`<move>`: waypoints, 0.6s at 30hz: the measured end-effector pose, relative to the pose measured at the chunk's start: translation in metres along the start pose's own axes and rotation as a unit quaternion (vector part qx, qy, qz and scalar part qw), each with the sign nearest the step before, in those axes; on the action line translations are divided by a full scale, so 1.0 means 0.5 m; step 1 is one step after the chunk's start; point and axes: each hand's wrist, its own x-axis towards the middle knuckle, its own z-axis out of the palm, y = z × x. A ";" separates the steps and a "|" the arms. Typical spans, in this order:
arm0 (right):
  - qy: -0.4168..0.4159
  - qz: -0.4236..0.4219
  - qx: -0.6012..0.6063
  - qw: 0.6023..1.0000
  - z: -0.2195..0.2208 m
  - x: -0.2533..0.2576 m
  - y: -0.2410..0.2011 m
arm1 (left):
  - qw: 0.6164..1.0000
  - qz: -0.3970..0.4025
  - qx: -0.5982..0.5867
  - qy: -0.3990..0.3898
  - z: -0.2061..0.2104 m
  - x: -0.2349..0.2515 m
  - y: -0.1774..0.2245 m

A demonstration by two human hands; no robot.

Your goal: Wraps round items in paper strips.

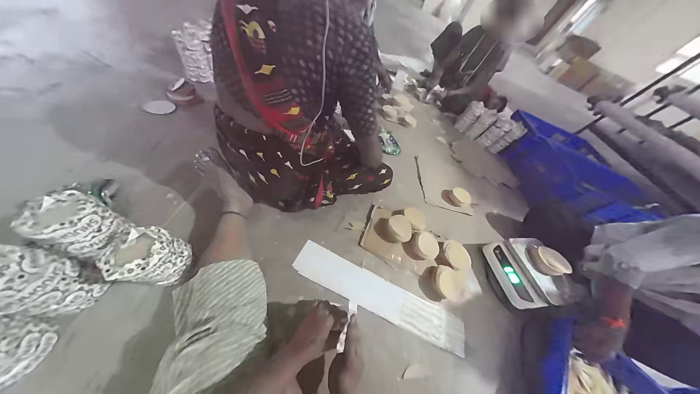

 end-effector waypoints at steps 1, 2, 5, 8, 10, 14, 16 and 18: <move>-0.016 -0.011 -0.045 0.999 -0.003 0.003 -0.009 | 1.000 0.009 -0.010 0.005 0.000 0.000 -0.006; -0.039 -0.026 -0.088 0.995 -0.008 0.008 -0.017 | 1.000 0.007 -0.022 -0.002 -0.006 -0.001 -0.008; -0.151 -0.042 -0.170 0.973 -0.036 0.026 -0.044 | 0.999 -0.009 -0.006 -0.036 -0.021 -0.004 -0.005; -0.331 -0.003 -0.261 0.907 -0.098 0.075 -0.110 | 0.996 0.005 -0.086 0.023 0.000 -0.006 -0.023; -0.412 0.002 -0.306 0.858 -0.124 0.126 -0.145 | 0.993 -0.018 -0.118 0.018 -0.002 0.000 -0.030; -0.400 -0.060 -0.260 0.877 -0.127 0.201 -0.098 | 0.990 -0.019 -0.139 -0.012 -0.003 0.010 -0.047; -0.431 -0.059 -0.235 0.869 -0.128 0.228 -0.087 | 0.991 0.016 -0.135 -0.016 -0.005 0.017 -0.056; -0.455 -0.047 -0.226 0.860 -0.131 0.243 -0.087 | 0.989 0.064 -0.132 -0.014 0.000 0.025 -0.066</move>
